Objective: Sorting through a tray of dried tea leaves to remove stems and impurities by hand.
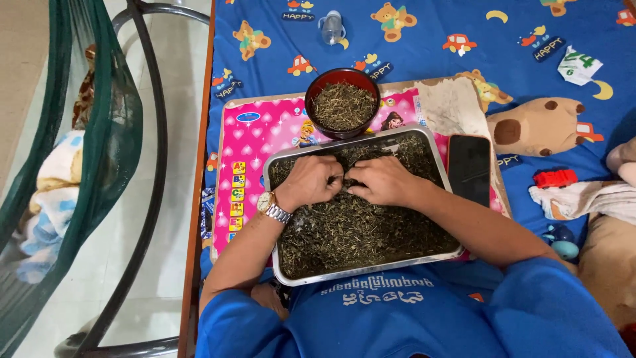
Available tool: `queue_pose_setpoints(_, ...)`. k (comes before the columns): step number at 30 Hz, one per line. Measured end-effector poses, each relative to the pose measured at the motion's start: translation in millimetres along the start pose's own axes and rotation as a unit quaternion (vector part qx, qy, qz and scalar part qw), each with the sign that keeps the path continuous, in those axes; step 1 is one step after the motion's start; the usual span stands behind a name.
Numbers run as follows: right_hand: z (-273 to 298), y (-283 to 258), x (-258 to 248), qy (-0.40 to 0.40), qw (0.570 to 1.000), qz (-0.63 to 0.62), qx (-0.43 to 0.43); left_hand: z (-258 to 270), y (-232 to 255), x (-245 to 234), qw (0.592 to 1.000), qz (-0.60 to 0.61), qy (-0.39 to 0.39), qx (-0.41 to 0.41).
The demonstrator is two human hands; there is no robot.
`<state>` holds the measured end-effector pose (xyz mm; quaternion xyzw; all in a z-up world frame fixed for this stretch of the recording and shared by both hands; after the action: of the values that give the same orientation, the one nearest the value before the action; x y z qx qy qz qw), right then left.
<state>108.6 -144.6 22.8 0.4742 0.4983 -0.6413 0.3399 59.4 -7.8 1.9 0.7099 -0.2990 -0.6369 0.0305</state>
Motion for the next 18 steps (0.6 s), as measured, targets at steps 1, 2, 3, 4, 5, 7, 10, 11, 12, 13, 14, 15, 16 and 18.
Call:
queue_pose_setpoints(1,0,0,0,-0.004,1.0,0.003,0.001,0,-2,-1,1.0,0.005,0.013,-0.006)
queue_pose_setpoints(2,0,0,0,-0.008,1.0,0.005,0.002,0,-4,-3,1.0,0.009,0.025,-0.011)
queue_pose_setpoints(3,1,2,1,-0.006,1.0,0.003,0.002,-3,-1,-6,1.0,0.007,0.022,-0.011)
queue_pose_setpoints(4,1,4,4,-0.009,1.0,0.005,0.005,-5,1,-15,0.999,0.014,0.046,-0.013)
queue_pose_setpoints(5,0,5,6,-0.012,1.0,0.008,0.007,-8,3,-24,0.997,0.02,0.071,-0.014)
queue_pose_setpoints(7,1,4,6,-0.012,1.0,-0.002,-0.003,-11,14,-48,0.997,0.034,0.073,-0.02)
queue_pose_setpoints(10,2,8,16,-0.015,1.0,-0.01,-0.023,-24,19,-74,0.995,0.045,0.086,-0.036)
queue_pose_setpoints(11,1,10,21,-0.013,0.999,-0.01,-0.035,-29,18,-82,0.994,0.037,0.093,-0.047)
queue_pose_setpoints(12,1,9,18,-0.012,0.999,-0.009,-0.035,-38,13,-82,0.994,0.036,0.093,-0.046)
queue_pose_setpoints(13,1,8,16,-0.018,0.999,-0.017,-0.032,-45,7,-86,0.991,0.037,0.122,-0.05)
queue_pose_setpoints(14,0,7,14,-0.026,0.999,-0.025,-0.029,-52,0,-90,0.986,0.038,0.151,-0.055)
queue_pose_setpoints(15,-1,8,16,-0.026,0.999,-0.025,-0.029,-60,-1,-94,0.986,0.038,0.151,-0.055)
queue_pose_setpoints(16,-1,9,16,-0.019,0.999,-0.027,-0.033,-67,-2,-98,0.983,0.018,0.169,-0.069)
queue_pose_setpoints(18,-1,10,16,-0.013,0.999,-0.029,-0.036,-77,-2,-102,0.979,0.0,0.187,-0.083)
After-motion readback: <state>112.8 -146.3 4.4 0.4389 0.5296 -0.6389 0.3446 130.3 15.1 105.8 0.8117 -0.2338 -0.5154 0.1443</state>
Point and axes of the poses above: each hand's wrist, its own z-axis away from the middle knuckle, its own x-axis out of the palm, y = z × x, the point moved 6 cm from there along -z, towards the middle knuckle, and after that the axes turned 5 degrees about -y, right-handed, at the moved point
